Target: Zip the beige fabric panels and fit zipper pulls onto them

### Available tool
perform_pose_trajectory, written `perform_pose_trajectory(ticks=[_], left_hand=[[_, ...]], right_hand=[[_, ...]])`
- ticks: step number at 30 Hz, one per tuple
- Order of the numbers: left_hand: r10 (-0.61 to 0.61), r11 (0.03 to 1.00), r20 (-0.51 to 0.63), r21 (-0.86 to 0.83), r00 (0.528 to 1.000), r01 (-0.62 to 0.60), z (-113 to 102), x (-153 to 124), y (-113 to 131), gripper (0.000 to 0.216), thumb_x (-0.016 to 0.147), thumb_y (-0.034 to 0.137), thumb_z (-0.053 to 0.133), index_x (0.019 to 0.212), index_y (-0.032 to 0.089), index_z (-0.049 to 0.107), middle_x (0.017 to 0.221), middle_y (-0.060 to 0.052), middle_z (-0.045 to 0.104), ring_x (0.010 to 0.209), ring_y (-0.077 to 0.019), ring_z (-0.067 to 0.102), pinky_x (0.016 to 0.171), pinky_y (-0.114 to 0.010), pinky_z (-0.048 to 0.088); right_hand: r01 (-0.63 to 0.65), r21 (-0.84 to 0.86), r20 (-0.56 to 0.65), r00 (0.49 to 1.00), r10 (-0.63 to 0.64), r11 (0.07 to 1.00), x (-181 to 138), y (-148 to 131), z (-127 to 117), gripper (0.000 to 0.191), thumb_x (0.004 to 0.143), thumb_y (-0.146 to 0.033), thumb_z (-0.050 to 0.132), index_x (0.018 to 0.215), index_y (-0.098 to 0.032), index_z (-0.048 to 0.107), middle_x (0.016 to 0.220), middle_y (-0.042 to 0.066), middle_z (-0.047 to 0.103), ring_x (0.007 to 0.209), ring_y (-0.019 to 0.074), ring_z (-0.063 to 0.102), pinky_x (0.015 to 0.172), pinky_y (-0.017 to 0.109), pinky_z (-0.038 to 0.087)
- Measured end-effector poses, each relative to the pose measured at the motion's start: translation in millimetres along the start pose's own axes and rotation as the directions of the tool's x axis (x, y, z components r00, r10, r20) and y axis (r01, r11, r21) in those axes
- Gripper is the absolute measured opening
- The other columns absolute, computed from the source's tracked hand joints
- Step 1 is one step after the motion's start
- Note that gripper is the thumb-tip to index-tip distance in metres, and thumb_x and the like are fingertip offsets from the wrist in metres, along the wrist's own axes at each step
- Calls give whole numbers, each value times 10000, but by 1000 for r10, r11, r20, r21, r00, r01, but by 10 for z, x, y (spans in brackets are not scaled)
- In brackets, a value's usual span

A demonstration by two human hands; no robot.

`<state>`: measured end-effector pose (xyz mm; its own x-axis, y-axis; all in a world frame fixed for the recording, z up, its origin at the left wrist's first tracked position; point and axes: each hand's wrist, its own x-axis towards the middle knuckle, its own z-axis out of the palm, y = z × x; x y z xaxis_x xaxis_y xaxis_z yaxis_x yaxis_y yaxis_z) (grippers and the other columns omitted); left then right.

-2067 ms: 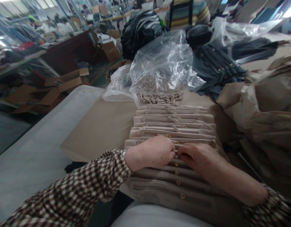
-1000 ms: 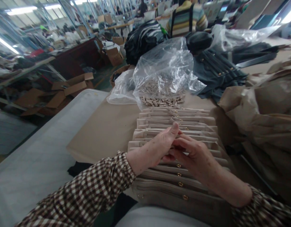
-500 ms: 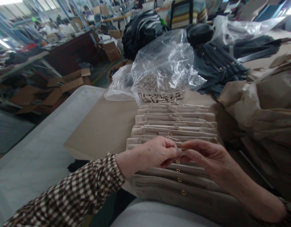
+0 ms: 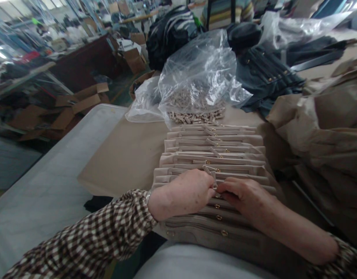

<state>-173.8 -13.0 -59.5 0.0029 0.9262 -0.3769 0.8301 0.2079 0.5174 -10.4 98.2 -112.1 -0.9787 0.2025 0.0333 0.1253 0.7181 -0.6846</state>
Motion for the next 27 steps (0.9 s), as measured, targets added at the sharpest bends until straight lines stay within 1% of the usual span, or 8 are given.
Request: perform_pose_trajectory(ticks=[7, 17, 20, 22, 23, 24, 25, 27], left_hand=[[-2, 996, -2, 86, 1000, 2, -22, -22, 39, 256, 901, 272, 480, 762, 155, 659, 751, -78, 685, 708, -218, 649, 671, -323, 513], [-4, 966, -11, 258, 1000, 7, 68, -35, -10, 243, 910, 232, 468, 828, 126, 671, 801, -111, 697, 719, -247, 672, 671, -359, 532], [-44, 992, -92, 111, 995, 54, -13, -70, -60, 232, 887, 277, 546, 736, 135, 651, 727, -81, 663, 688, -208, 634, 627, -297, 480], [-87, 974, -129, -219, 988, 58, -87, -84, -92, 293, 879, 381, 592, 706, 147, 631, 636, -26, 596, 598, -144, 557, 536, -233, 400], [-107, 897, -126, -440, 986, 41, -124, -84, -100, 341, 879, 449, 592, 715, 152, 624, 594, 3, 548, 538, -113, 499, 484, -211, 346], [-129, 755, -114, -655, 985, 23, -158, -79, -102, 394, 876, 520, 581, 729, 156, 615, 566, 26, 501, 489, -89, 442, 443, -198, 293], [-152, 564, -95, -825, 984, 8, -187, -68, -95, 441, 867, 579, 570, 741, 158, 604, 552, 41, 465, 454, -74, 402, 413, -189, 252], [-203, 151, -64, -988, 977, -33, -230, -34, -61, 495, 839, 646, 575, 744, 160, 576, 554, 51, 440, 426, -63, 395, 380, -174, 214]], right_hand=[[-8, -49, 40, 999, 10, 999, 5, 50, 7, 232, 810, -42, 507, 793, -196, 681, 733, 2, 664, 643, 132, 587, 615, 242, 405], [-55, -308, 55, 996, 76, 950, -25, -50, 114, 159, 845, -69, 496, 839, -192, 596, 780, 13, 613, 628, 159, 579, 555, 277, 331], [-45, -253, 23, 998, 52, 966, -1, -55, 51, 147, 843, -78, 504, 785, -190, 580, 724, -3, 598, 588, 130, 537, 545, 265, 314], [-40, -125, -28, 999, 37, 991, 40, -80, -24, 146, 845, -95, 506, 756, -189, 575, 677, -18, 585, 573, 110, 503, 545, 249, 320], [-44, -39, -56, 998, 42, 998, 65, -103, -60, 148, 850, -112, 505, 747, -190, 577, 652, -24, 574, 569, 103, 486, 544, 240, 325], [-55, 60, -73, 996, 60, 997, 93, -133, -90, 149, 857, -135, 504, 744, -192, 582, 630, -29, 559, 564, 98, 470, 539, 232, 330], [-75, 176, -72, 993, 88, 982, 120, -170, -108, 148, 863, -165, 506, 743, -194, 587, 612, -31, 542, 557, 96, 457, 529, 226, 334], [-129, 450, -18, 988, 154, 884, 172, -256, -102, 115, 865, -239, 540, 776, -197, 599, 632, -26, 544, 575, 100, 472, 530, 219, 371]])
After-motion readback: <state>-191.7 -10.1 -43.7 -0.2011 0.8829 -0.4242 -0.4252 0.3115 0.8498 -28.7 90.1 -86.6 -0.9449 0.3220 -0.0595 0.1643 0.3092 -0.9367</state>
